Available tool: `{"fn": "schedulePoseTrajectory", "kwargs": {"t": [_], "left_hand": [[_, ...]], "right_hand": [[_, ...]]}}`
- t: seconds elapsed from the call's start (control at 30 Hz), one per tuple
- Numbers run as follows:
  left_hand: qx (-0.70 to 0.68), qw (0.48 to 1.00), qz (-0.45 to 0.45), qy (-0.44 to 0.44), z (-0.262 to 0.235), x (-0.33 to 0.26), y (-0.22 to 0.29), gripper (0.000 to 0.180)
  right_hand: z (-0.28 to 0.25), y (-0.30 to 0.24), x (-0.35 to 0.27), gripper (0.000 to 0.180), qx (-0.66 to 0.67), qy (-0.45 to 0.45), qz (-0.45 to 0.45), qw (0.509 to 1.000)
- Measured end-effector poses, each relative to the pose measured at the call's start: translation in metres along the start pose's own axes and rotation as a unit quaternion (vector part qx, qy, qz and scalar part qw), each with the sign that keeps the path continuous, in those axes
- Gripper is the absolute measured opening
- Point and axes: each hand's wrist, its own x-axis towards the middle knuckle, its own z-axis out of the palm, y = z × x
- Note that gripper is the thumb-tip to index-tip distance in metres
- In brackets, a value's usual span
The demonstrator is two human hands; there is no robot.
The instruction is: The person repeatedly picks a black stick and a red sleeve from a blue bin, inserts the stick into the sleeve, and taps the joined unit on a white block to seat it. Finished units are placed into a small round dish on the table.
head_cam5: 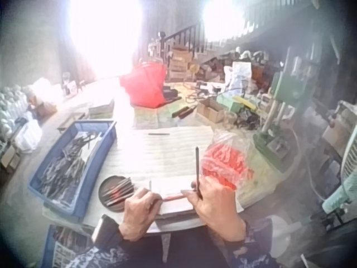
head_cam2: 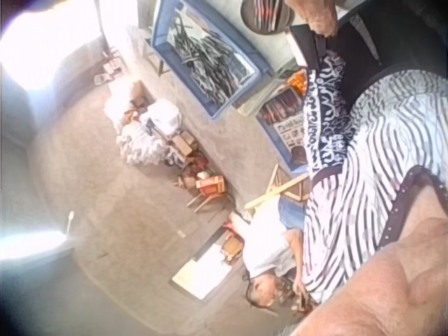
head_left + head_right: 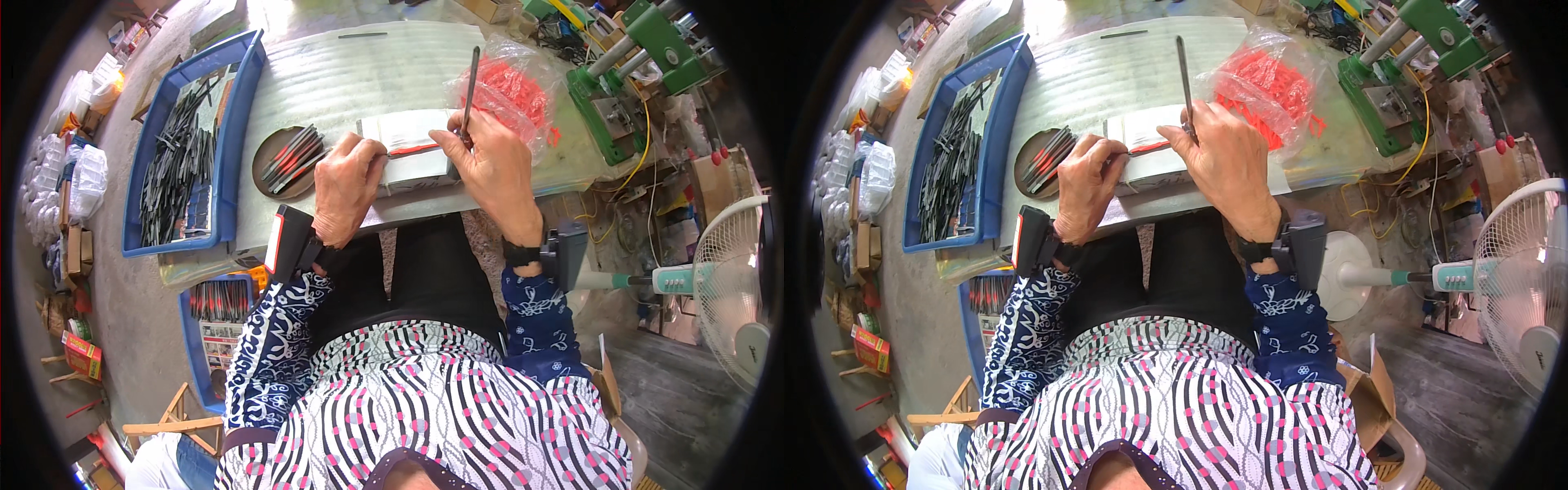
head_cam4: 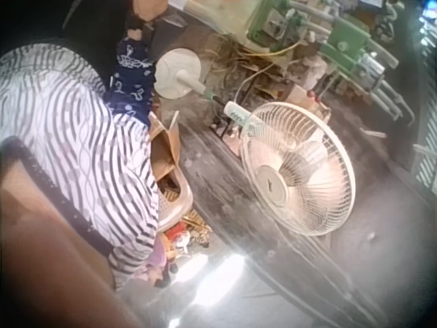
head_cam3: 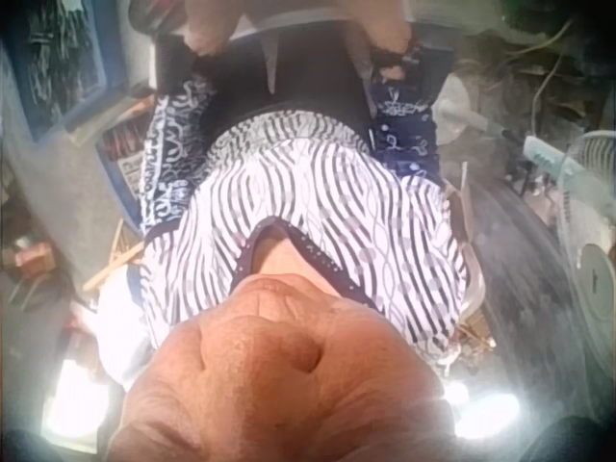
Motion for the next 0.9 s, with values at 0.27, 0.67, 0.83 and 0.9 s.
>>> {"fn": "schedulePoseTrajectory", "kwargs": {"t": [0.27,0.67,0.83,0.9], "left_hand": [[-0.002,1.0,0.008,0.001,-0.001,-0.001,0.0,0.008],[-0.009,1.0,0.018,0.005,-0.002,-0.002,-0.001,0.008],[-0.005,1.0,0.018,0.004,-0.003,0.001,0.0,0.009],[0.023,0.999,0.035,0.015,-0.002,0.006,-0.002,0.01]], "right_hand": [[-0.009,-0.018,0.015,0.024,0.233,0.075,-0.022,0.969],[-0.026,-0.015,0.02,0.026,0.289,0.099,0.009,0.952],[0.008,-0.009,0.014,0.025,0.108,0.04,0.004,0.993],[0.014,0.011,0.007,0.028,0.094,-0.011,-0.005,0.996]]}}
